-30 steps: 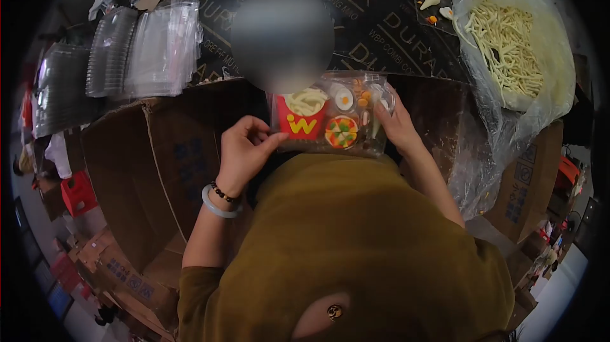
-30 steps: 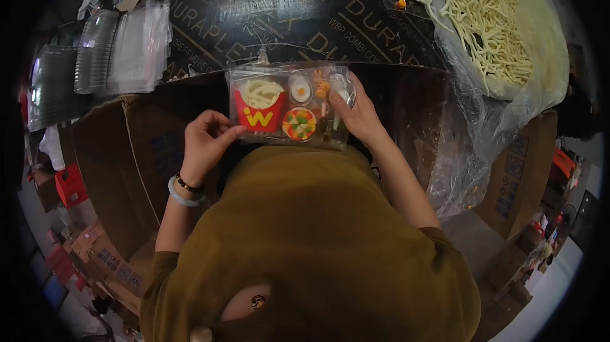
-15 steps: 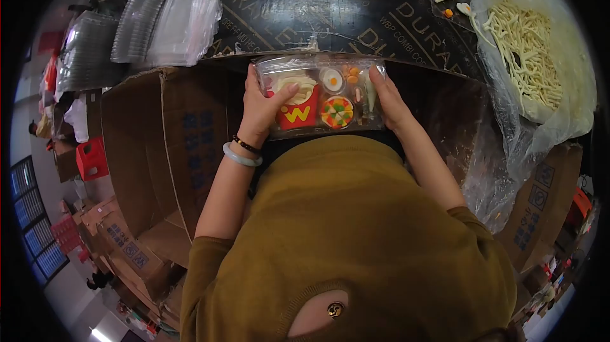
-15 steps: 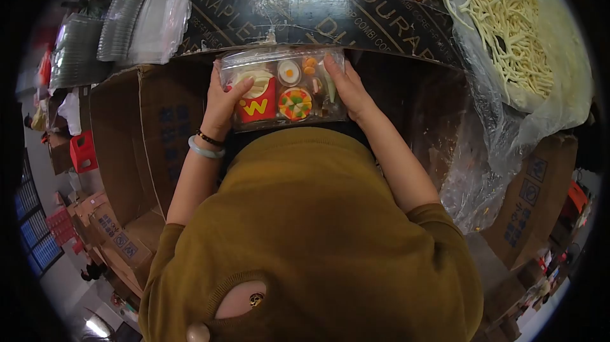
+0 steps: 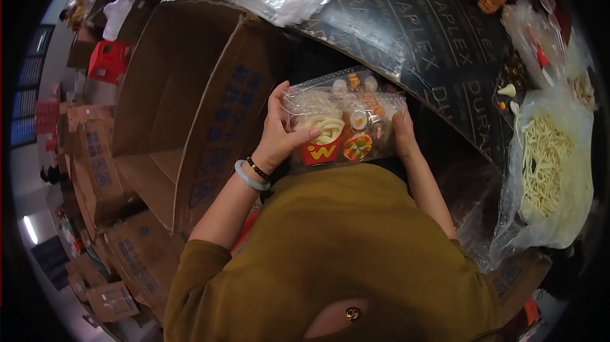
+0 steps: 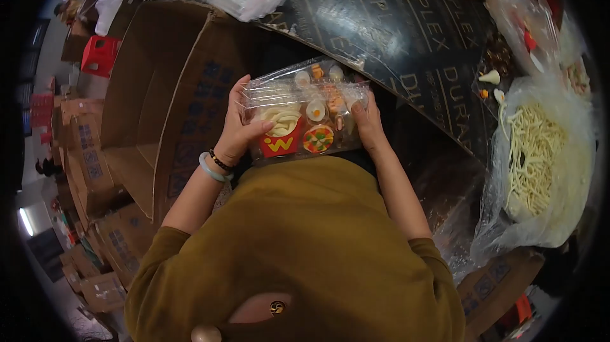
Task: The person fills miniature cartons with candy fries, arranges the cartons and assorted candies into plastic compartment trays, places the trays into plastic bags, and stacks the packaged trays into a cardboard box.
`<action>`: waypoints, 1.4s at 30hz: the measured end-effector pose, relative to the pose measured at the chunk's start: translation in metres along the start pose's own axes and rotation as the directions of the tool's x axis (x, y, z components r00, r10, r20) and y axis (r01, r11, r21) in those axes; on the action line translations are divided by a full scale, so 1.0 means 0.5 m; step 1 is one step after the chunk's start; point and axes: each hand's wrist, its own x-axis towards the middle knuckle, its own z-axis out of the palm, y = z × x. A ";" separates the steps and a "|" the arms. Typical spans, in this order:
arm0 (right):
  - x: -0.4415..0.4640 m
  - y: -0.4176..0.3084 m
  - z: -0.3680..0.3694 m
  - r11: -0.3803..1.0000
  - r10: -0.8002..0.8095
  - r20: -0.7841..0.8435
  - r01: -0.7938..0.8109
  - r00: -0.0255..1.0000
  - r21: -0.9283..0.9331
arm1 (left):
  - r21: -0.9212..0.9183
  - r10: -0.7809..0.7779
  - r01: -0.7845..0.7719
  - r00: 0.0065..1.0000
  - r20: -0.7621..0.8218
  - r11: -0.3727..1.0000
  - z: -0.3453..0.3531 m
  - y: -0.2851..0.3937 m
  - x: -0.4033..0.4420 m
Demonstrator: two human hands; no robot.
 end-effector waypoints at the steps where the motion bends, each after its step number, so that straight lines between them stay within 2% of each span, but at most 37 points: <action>1: 0.008 0.033 0.006 0.993 0.092 0.041 -0.094 0.995 0.064 | -0.009 0.012 -0.013 0.998 -0.062 1.000 -0.008 0.000 -0.010; 2: 0.011 0.061 -0.008 0.962 0.234 0.173 -0.253 0.957 0.103 | -0.015 0.029 -0.031 0.991 -0.132 0.999 -0.015 0.002 -0.020; 3: 0.018 0.075 -0.017 0.906 0.360 0.316 -0.410 0.878 0.107 | -0.086 -0.053 0.035 0.972 -0.228 0.996 -0.013 0.006 -0.023; 4: 0.021 0.037 -0.005 0.887 0.334 0.437 -0.435 0.835 0.154 | -0.086 -0.066 0.041 0.946 -0.317 0.995 -0.017 -0.008 -0.026; 5: 0.019 0.029 -0.005 0.870 0.349 0.459 -0.464 0.817 0.164 | -0.064 -0.144 0.130 0.931 -0.335 0.989 -0.025 -0.021 -0.037; 6: 0.019 0.023 -0.007 0.851 0.367 0.478 -0.495 0.798 0.174 | -0.213 -0.137 0.084 0.960 -0.245 0.973 -0.017 -0.015 -0.047; 7: 0.013 0.005 -0.005 0.836 0.359 0.523 -0.516 0.773 0.189 | -0.077 -0.151 0.136 0.958 -0.245 0.988 -0.029 -0.024 -0.060; 8: 0.011 -0.014 -0.002 0.816 0.358 0.557 -0.541 0.749 0.203 | 0.033 -0.209 0.217 0.964 -0.165 0.976 -0.040 -0.031 -0.075; 9: 0.019 -0.043 0.017 0.849 0.342 0.584 -0.508 0.736 0.143 | 0.193 -0.097 0.124 0.985 -0.141 0.973 -0.039 -0.006 -0.093; 11: 0.033 -0.118 0.056 0.904 0.316 0.620 -0.427 0.718 0.035 | 0.303 0.052 -0.027 0.996 -0.075 0.953 -0.052 0.013 -0.101; 13: 0.053 -0.192 0.089 0.937 0.304 0.640 -0.342 0.706 -0.068 | 0.392 0.110 -0.062 0.989 -0.100 0.918 -0.067 0.092 -0.088; 14: 0.081 -0.223 0.099 0.929 0.337 0.694 -0.345 0.636 -0.134 | 0.416 0.140 -0.089 0.986 -0.094 0.905 -0.088 0.148 -0.076; 16: 0.167 -0.221 0.099 0.944 0.319 0.681 -0.285 0.660 -0.166 | 0.326 0.248 -0.173 0.947 -0.205 0.930 -0.138 0.245 -0.040; 18: 0.288 -0.168 0.064 0.972 0.234 0.674 -0.167 0.701 -0.164 | 0.116 0.331 -0.310 0.892 -0.307 0.943 -0.214 0.307 0.009; 19: 0.322 -0.226 0.170 0.985 0.145 0.610 -0.054 0.779 -0.165 | 0.022 0.370 -0.388 0.858 -0.356 0.921 -0.252 0.338 0.034; 20: 0.331 -0.302 0.317 0.979 0.074 0.541 0.043 0.838 -0.200 | -0.252 0.210 -0.284 0.935 -0.285 0.925 -0.300 0.379 0.042; 21: 0.354 -0.336 0.417 0.972 0.068 0.517 0.061 0.854 -0.228 | -0.320 0.250 -0.293 0.953 -0.169 0.901 -0.355 0.397 0.046; 22: 0.382 -0.351 0.506 0.968 0.071 0.509 0.063 0.858 -0.242 | -0.292 0.265 -0.294 0.955 -0.135 0.910 -0.410 0.383 0.052; 24: 0.461 -0.328 0.606 0.960 0.186 0.549 -0.032 0.815 -0.278 | -0.217 0.258 -0.268 0.963 -0.072 0.939 -0.507 0.346 0.052; 26: 0.488 -0.297 0.671 0.943 0.319 0.585 -0.191 0.745 -0.272 | -0.128 0.189 -0.207 0.972 -0.139 0.970 -0.536 0.326 0.036; 27: 0.483 -0.276 0.693 0.936 0.319 0.601 -0.142 0.733 -0.323 | -0.090 0.148 -0.173 0.961 -0.234 0.981 -0.530 0.322 0.025; 28: 0.472 -0.257 0.702 0.918 0.332 0.614 -0.094 0.716 -0.386 | -0.261 0.080 -0.142 0.969 -0.234 0.955 -0.550 0.296 0.019; 30: 0.451 -0.217 0.722 0.867 0.358 0.638 0.012 0.682 -0.499 | -0.420 -0.049 -0.078 0.958 -0.283 0.904 -0.576 0.246 0.008; 31: 0.441 -0.198 0.727 0.841 0.321 0.654 0.112 0.685 -0.529 | -0.519 -0.110 -0.043 0.959 -0.260 0.854 -0.590 0.220 0.007; 32: 0.431 -0.186 0.737 0.833 0.413 0.628 0.005 0.659 -0.553 | -0.613 -0.173 -0.004 0.958 -0.229 0.790 -0.604 0.192 0.005; 34: 0.435 -0.176 0.754 0.785 0.437 0.663 0.102 0.608 -0.611 | -0.708 -0.246 0.039 0.950 -0.193 0.706 -0.632 0.134 0.008; 36: 0.447 -0.131 0.761 0.816 0.353 0.745 0.203 0.566 -0.541 | -0.796 -0.213 0.012 0.966 -0.148 0.605 -0.664 0.076 0.008; 37: 0.447 -0.162 0.781 0.759 0.371 0.756 0.294 0.539 -0.581 | -0.838 -0.201 -0.005 0.970 -0.137 0.545 -0.690 0.040 0.004; 38: 0.462 -0.179 0.797 0.637 0.248 0.802 0.532 0.543 -0.557 | -0.843 -0.181 -0.037 0.971 -0.158 0.536 -0.714 0.016 -0.003; 39: 0.481 -0.185 0.817 0.463 0.134 0.852 0.729 0.506 -0.505 | -0.827 -0.166 -0.080 0.965 -0.205 0.556 -0.752 -0.023 -0.011; 40: 0.507 -0.181 0.832 0.236 -0.167 0.859 0.866 0.484 -0.441 | -0.810 -0.155 -0.124 0.954 -0.255 0.574 -0.793 -0.067 -0.022; 41: 0.535 -0.183 0.846 0.021 -0.359 0.839 0.902 0.409 -0.431 | -0.827 -0.140 -0.102 0.967 -0.213 0.553 -0.832 -0.102 -0.033; 42: 0.561 -0.187 0.854 -0.114 -0.402 0.841 0.892 0.362 -0.438 | -0.824 -0.203 -0.120 0.940 -0.273 0.554 -0.870 -0.149 -0.046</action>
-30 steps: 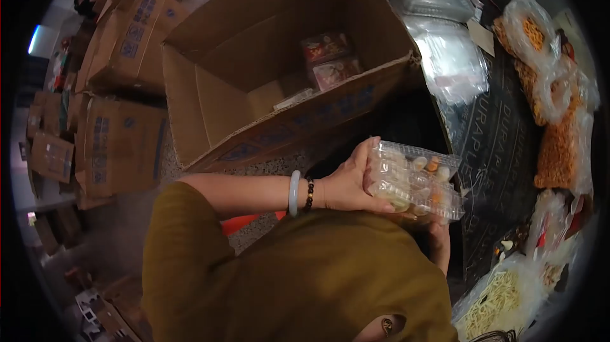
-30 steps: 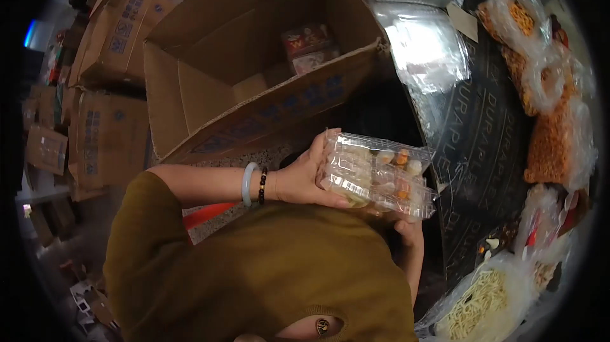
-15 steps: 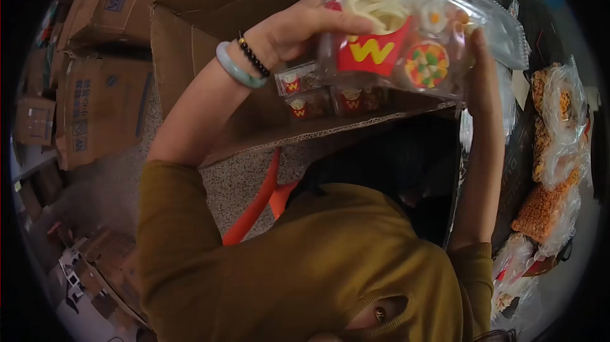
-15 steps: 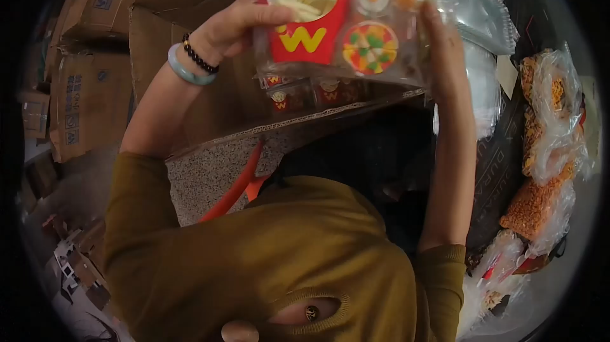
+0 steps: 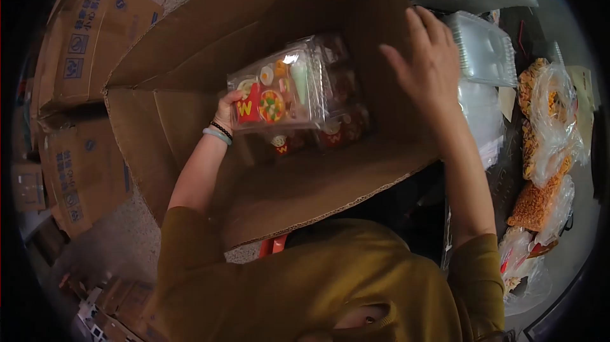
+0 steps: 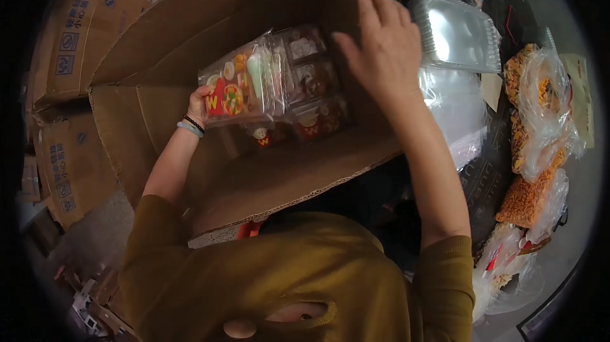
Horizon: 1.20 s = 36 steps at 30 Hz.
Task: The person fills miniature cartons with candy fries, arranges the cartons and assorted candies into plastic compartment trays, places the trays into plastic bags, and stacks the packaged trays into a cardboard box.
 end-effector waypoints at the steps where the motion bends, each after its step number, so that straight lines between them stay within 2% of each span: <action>1: 0.002 0.026 0.015 0.999 -0.018 0.040 0.019 0.999 -0.026 | 0.001 0.015 -0.015 0.996 -0.090 1.000 -0.054 0.003 0.005; 4: -0.019 0.053 0.055 0.988 0.122 0.221 -0.098 0.968 -0.117 | 0.114 0.167 -0.132 0.900 -0.404 0.985 -0.139 -0.006 0.014; 5: -0.024 0.061 0.062 0.983 0.150 0.211 -0.121 0.966 -0.140 | 0.153 0.216 -0.160 0.837 -0.503 0.975 -0.169 -0.016 0.026; 6: -0.025 0.061 0.069 0.977 0.174 0.205 -0.142 0.963 -0.161 | 0.120 0.218 -0.182 0.802 -0.556 0.976 -0.231 -0.027 0.039; 8: -0.015 0.054 0.079 0.969 0.214 0.217 -0.180 0.952 -0.168 | 0.196 0.287 -0.210 0.718 -0.635 0.958 -0.302 -0.047 0.069; 9: -0.013 0.058 0.084 0.963 0.243 0.238 -0.204 0.940 -0.177 | 0.147 0.292 -0.259 0.717 -0.633 0.955 -0.359 -0.060 0.087; 12: 0.000 0.061 0.085 0.978 0.149 0.134 -0.126 0.980 -0.169 | 0.269 0.393 -0.292 0.565 -0.726 0.918 -0.418 -0.089 0.132; 13: 0.011 0.062 0.085 0.979 0.109 0.096 -0.091 0.989 -0.180 | 0.286 0.403 -0.294 0.519 -0.754 0.912 -0.397 -0.089 0.145; 14: 0.024 0.060 0.085 0.989 0.040 0.068 -0.030 0.997 -0.147 | 0.329 0.423 -0.266 0.539 -0.728 0.906 -0.396 -0.087 0.158; 17: 0.029 0.055 0.088 0.963 0.242 0.158 -0.218 0.957 -0.156 | 0.439 0.467 -0.190 0.536 -0.703 0.878 -0.456 -0.093 0.197; 18: 0.032 0.050 0.088 0.966 0.237 0.175 -0.213 0.956 -0.146 | 0.465 0.483 -0.181 0.536 -0.692 0.867 -0.462 -0.092 0.212; 19: 0.031 0.048 0.078 0.960 0.269 0.185 -0.246 0.945 -0.137 | 0.491 0.471 -0.138 0.585 -0.660 0.860 -0.460 -0.084 0.218; 21: 0.030 0.047 0.075 0.940 0.337 0.210 -0.317 0.918 -0.124 | 0.525 0.444 -0.029 0.575 -0.687 0.851 -0.436 -0.078 0.237; 22: 0.029 0.044 0.071 0.942 0.333 0.199 -0.316 0.922 -0.111 | 0.334 0.294 -0.045 0.593 -0.750 0.942 -0.481 -0.089 0.253; 24: 0.031 0.038 0.072 0.946 0.323 0.183 -0.312 0.928 -0.090 | 0.234 0.098 0.116 0.669 -0.737 0.965 -0.599 -0.091 0.287; 25: 0.033 0.039 0.072 0.949 0.314 0.176 -0.301 0.933 -0.096 | 0.131 -0.037 0.199 0.670 -0.742 0.971 -0.568 -0.087 0.296; 26: 0.032 0.041 0.069 0.952 0.304 0.167 -0.291 0.938 -0.098 | 0.170 -0.082 0.344 0.610 -0.788 0.923 -0.634 -0.109 0.316; 27: 0.030 0.041 0.071 0.955 0.293 0.165 -0.280 0.942 -0.098 | -0.090 -0.369 0.449 0.587 -0.721 0.889 -0.656 -0.056 0.313; 28: 0.028 0.041 0.074 0.952 0.305 0.171 -0.293 0.937 -0.092 | -0.334 -0.647 0.578 0.502 -0.574 0.744 -0.673 -0.002 0.309; 29: 0.025 0.042 0.073 0.948 0.316 0.173 -0.306 0.933 -0.086 | -0.486 -0.841 0.691 0.378 -0.387 0.535 -0.695 0.051 0.306; 31: 0.027 0.045 0.071 0.954 0.298 0.175 -0.284 0.938 -0.099 | -0.244 -0.757 0.797 0.358 -0.547 0.553 -0.646 0.077 0.306; 32: 0.030 0.048 0.072 0.962 0.264 0.180 -0.246 0.948 -0.116 | -0.083 -0.596 0.801 0.368 -0.713 0.593 -0.615 0.055 0.310; 34: 0.038 0.053 0.071 0.970 0.215 0.191 -0.187 0.958 -0.153 | 0.217 -0.183 0.835 0.349 -0.919 0.506 -0.554 0.002 0.321; 35: 0.041 0.052 0.070 0.970 0.204 0.196 -0.171 0.959 -0.173 | 0.304 -0.020 0.829 0.354 -0.935 0.470 -0.547 -0.025 0.322; 36: 0.043 0.051 0.068 0.968 0.193 0.194 -0.155 0.962 -0.195 | 0.351 0.070 0.802 0.365 -0.929 0.483 -0.550 -0.052 0.322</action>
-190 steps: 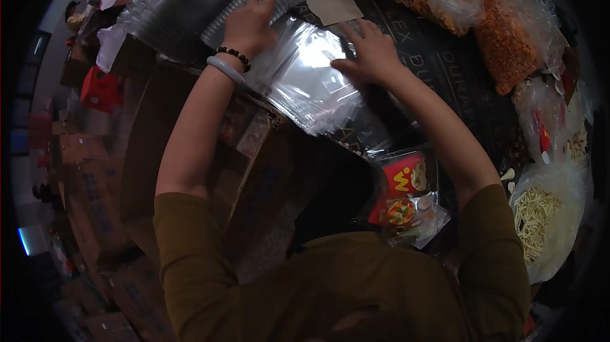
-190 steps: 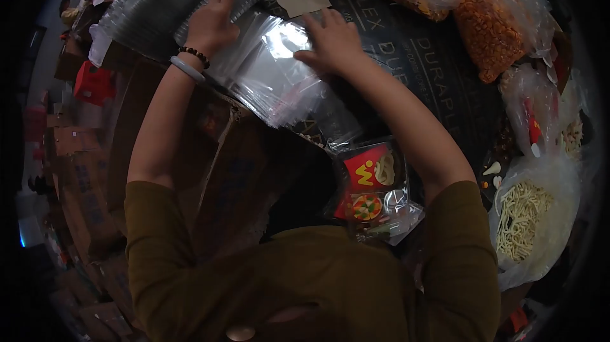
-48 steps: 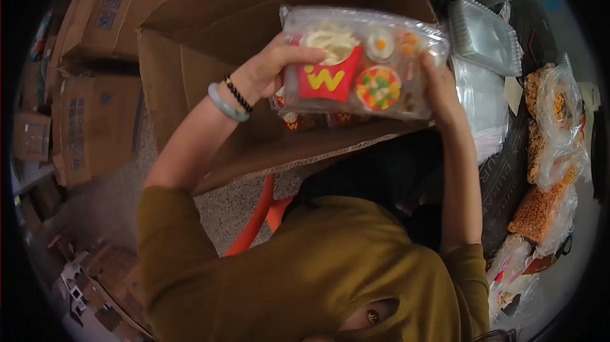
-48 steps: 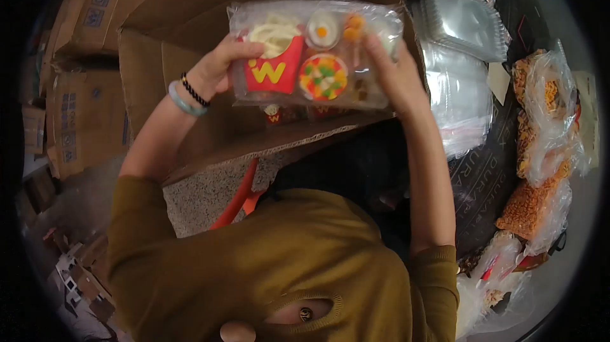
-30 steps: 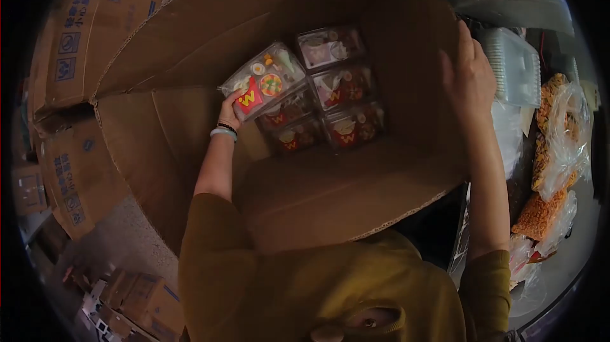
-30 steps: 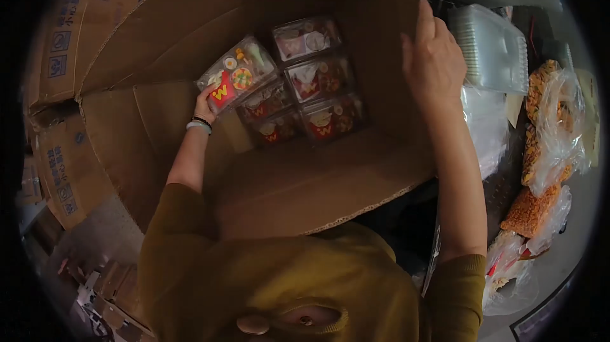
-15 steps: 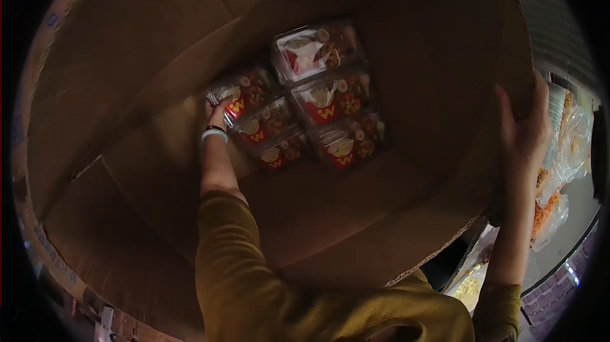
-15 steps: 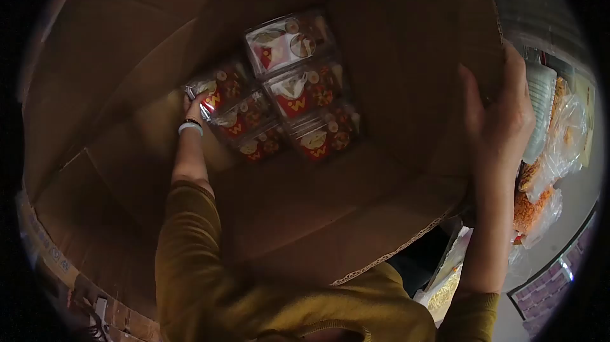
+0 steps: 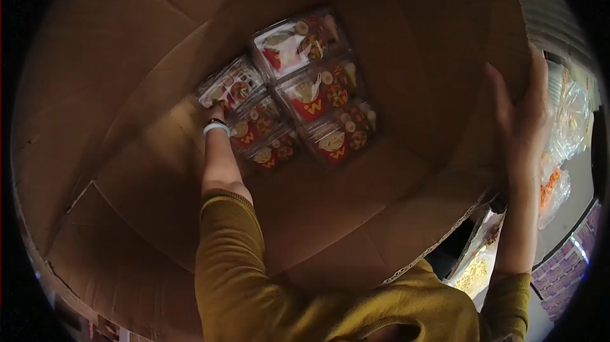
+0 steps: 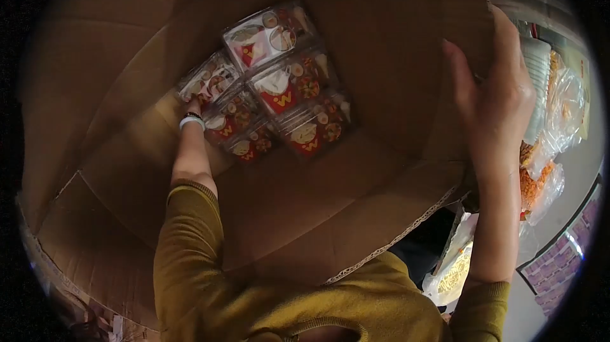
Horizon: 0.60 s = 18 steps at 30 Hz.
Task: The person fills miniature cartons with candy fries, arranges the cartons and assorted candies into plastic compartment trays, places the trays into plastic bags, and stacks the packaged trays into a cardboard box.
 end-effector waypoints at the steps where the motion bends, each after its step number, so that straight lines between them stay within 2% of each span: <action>1: 0.001 -0.002 0.003 1.000 -0.018 -0.038 0.019 0.999 0.016 | -0.023 0.053 -0.055 0.996 -0.065 0.998 0.022 -0.016 0.008; 3: -0.004 -0.002 -0.002 0.994 0.104 0.026 -0.105 0.994 0.031 | -0.082 0.159 -0.173 0.975 -0.153 0.981 0.046 -0.039 0.036; 4: -0.005 0.010 0.003 1.000 0.010 -0.015 -0.010 1.000 0.023 | -0.110 0.206 -0.228 0.961 -0.182 0.967 0.049 -0.049 0.051; 6: -0.006 0.014 0.006 0.998 -0.038 -0.028 0.037 0.999 -0.044 | -0.160 0.307 -0.347 0.923 -0.233 0.924 0.059 -0.056 0.070; 8: -0.006 0.010 -0.002 0.998 0.054 0.058 -0.056 0.997 0.037 | -0.197 0.422 -0.479 0.866 -0.269 0.856 0.077 -0.046 0.080; 9: -0.008 0.013 -0.002 0.994 0.080 0.092 -0.086 0.993 0.064 | -0.211 0.485 -0.545 0.830 -0.277 0.812 0.083 -0.043 0.078; 10: -0.006 0.014 -0.004 0.985 0.164 0.233 -0.173 0.959 0.017 | -0.192 0.541 -0.603 0.788 -0.293 0.774 0.096 -0.031 0.055; 12: -0.004 0.016 -0.005 0.978 0.145 0.164 -0.167 0.976 0.127 | -0.135 0.681 -0.729 0.678 -0.275 0.671 0.126 -0.013 -0.022; 13: -0.007 0.017 0.003 0.983 0.125 0.120 -0.139 0.985 0.121 | -0.118 0.754 -0.791 0.609 -0.247 0.600 0.141 -0.002 -0.068; 14: -0.008 0.016 0.009 0.988 0.102 0.112 -0.113 0.988 0.100 | -0.138 0.823 -0.844 0.536 -0.188 0.518 0.149 0.008 -0.121; 15: -0.009 0.012 0.023 0.981 0.130 0.020 -0.131 0.991 0.142 | -0.335 0.843 -0.798 0.537 -0.021 0.500 0.147 0.035 -0.238; 16: -0.005 0.012 0.012 0.982 0.124 0.067 -0.133 0.990 0.136 | -0.561 0.818 -0.612 0.520 0.244 0.557 0.131 0.081 -0.420; 17: -0.007 0.010 0.015 0.973 0.145 0.071 -0.155 0.987 0.173 | -0.661 0.778 -0.423 0.442 0.447 0.620 0.112 0.115 -0.579; 18: 0.001 0.002 0.068 0.976 0.186 0.004 -0.185 0.983 0.117 | -0.656 0.694 -0.236 0.331 0.639 0.717 0.090 0.133 -0.718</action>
